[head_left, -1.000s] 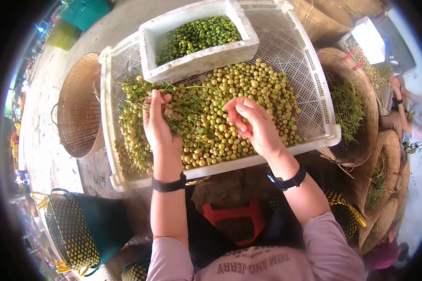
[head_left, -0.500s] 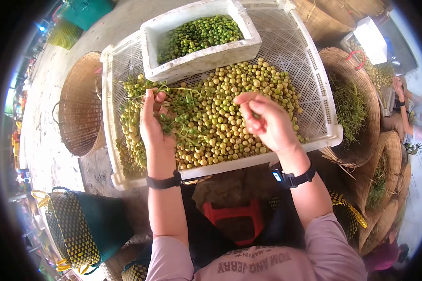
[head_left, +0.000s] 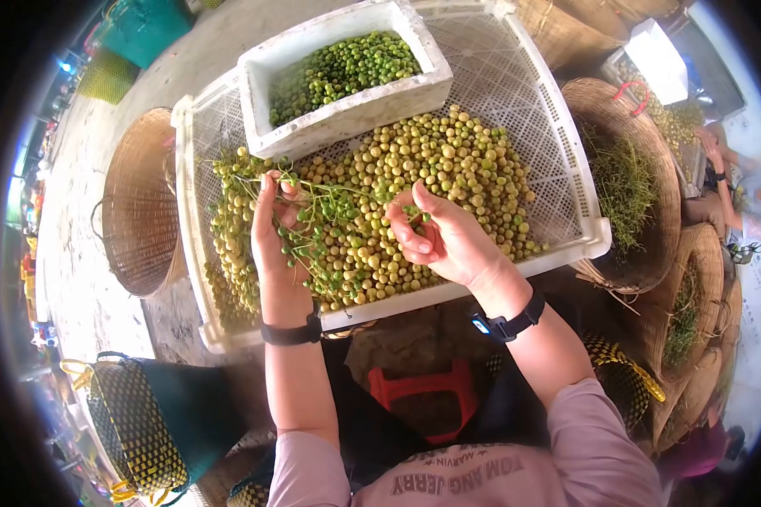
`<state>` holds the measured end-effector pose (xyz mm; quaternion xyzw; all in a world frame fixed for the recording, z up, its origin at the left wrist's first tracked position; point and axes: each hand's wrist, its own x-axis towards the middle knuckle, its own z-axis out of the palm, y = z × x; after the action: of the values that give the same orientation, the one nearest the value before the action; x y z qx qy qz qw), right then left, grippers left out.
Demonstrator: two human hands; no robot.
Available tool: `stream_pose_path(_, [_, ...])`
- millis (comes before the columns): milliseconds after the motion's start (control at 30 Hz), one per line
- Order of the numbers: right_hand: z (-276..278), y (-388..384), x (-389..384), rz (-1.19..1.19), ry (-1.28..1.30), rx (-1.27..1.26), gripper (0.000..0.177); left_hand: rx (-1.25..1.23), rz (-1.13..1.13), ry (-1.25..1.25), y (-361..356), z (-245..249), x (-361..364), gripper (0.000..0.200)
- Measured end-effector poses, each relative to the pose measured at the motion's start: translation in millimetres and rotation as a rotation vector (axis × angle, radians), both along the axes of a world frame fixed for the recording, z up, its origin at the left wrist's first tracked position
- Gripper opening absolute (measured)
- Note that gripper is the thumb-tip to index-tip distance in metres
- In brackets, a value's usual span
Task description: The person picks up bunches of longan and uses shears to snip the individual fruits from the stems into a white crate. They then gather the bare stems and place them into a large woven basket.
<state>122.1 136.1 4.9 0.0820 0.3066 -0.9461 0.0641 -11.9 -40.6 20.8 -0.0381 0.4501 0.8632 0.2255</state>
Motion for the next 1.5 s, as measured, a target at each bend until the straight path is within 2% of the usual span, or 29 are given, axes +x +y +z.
stream_pose_path(67, [-0.2,0.4,1.4,-0.022,0.015,-0.025,0.04,-0.079,0.061,-0.025,1.2,4.2,1.7,0.017])
stream_pose_path(267, [4.5,8.4,4.6,-0.049,0.046,0.031,0.026,-0.054,0.077,-0.062,-0.4,2.5,-0.8,0.016])
stream_pose_path(300, [5.1,9.3,5.7,-0.072,0.036,0.004,0.019,-0.044,0.067,-0.05,-1.8,0.4,-3.0,0.016])
stream_pose_path(400, [1.0,11.5,4.3,-0.12,0.073,0.026,0.015,0.003,-0.002,-0.028,-5.5,-3.4,-7.1,0.017])
stream_pose_path(500, [2.6,11.5,2.6,-0.228,0.008,0.0,0.014,-0.073,0.064,0.084,-2.6,1.8,-4.7,0.019])
stream_pose_path(667, [-9.1,18.2,4.9,-0.327,-0.009,0.044,0.018,-0.111,0.094,0.095,-8.5,-3.4,-10.4,0.022])
stream_pose_path(767, [-14.6,17.4,5.7,-0.209,-0.037,0.126,0.028,-0.117,0.107,0.11,-3.3,3.1,-8.6,0.022])
stream_pose_path(867, [-1.9,6.9,5.2,-0.123,-0.061,0.109,0.031,-0.098,0.123,0.104,-1.0,4.1,-6.2,0.021])
stream_pose_path(1000, [-7.6,-2.0,5.6,-0.074,-0.04,0.337,0.03,-0.087,0.101,0.111,-0.7,4.7,-4.1,0.02])
stream_pose_path(1133, [-4.7,-0.9,6.5,-0.143,0.022,0.288,0.025,-0.046,0.101,0.119,-3.8,-1.6,-9.8,0.02])
stream_pose_path(1267, [-2.6,8.6,6.4,-0.181,0.083,0.106,0.023,-0.043,0.108,0.061,-15.0,-8.3,-17.1,0.02])
stream_pose_path(1333, [-6.2,14.0,4.3,-0.206,0.068,0.112,0.023,0.026,0.014,0.057,-16.2,-3.8,-15.7,0.018])
stream_pose_path(1400, [-7.4,12.0,4.3,-0.192,0.041,0.151,0.023,-0.014,-0.065,0.058,-13.4,3.4,-5.2,0.016])
stream_pose_path(1467, [-13.8,8.6,2.3,-0.095,0.043,0.195,0.026,-0.149,0.115,0.033,-2.5,6.0,1.8,0.022])
stream_pose_path(1500, [-11.2,0.9,2.1,-0.1,-0.002,0.242,0.032,-0.015,-0.035,0.09,-5.9,4.7,0.9,0.018])
